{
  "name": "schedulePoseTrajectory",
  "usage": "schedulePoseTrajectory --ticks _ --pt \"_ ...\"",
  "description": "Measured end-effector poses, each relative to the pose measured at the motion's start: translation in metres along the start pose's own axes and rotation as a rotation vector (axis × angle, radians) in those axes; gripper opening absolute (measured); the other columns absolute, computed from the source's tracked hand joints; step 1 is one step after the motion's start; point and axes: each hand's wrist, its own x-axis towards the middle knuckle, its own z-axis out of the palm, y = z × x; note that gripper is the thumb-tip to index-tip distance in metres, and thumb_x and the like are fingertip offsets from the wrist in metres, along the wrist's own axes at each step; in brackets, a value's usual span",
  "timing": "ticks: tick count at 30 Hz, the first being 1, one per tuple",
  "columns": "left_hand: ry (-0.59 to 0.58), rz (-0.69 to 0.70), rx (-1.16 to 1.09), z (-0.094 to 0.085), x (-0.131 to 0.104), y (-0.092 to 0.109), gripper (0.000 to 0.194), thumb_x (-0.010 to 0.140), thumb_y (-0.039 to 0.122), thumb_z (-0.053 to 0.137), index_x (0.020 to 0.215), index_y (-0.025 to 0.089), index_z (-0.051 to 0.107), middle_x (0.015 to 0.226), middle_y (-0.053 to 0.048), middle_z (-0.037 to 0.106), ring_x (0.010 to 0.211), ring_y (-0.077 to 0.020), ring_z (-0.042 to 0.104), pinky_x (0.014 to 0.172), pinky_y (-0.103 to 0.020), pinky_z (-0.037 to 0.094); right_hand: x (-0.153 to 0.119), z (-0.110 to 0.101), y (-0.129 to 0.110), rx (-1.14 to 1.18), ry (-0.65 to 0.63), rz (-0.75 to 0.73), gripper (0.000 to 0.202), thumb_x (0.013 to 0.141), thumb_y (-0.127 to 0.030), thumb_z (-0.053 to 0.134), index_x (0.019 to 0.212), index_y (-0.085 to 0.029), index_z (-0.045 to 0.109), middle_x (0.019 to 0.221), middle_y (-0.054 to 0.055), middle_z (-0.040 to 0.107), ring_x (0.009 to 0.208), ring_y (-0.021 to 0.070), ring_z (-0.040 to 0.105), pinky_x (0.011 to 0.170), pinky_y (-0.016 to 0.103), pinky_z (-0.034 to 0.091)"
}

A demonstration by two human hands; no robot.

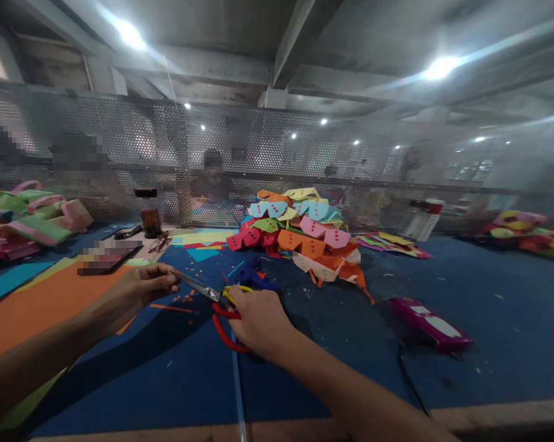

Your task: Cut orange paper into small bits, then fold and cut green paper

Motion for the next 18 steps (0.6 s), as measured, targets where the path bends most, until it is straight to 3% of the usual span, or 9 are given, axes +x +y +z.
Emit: schedulePoseTrajectory --ticks 18 --pt "-0.023 -0.024 0.028 -0.0029 0.0023 -0.0028 0.019 0.070 0.032 0.081 0.075 0.017 0.072 0.075 -0.001 0.068 0.070 -0.0124 0.063 0.072 -0.023 0.050 0.0011 -0.0012 0.0002 0.024 -0.026 0.026 0.018 0.083 -0.026 0.055 0.100 -0.022 0.060 0.084 0.002 0.071 0.074 0.0187 0.064 0.057 0.029 0.023"
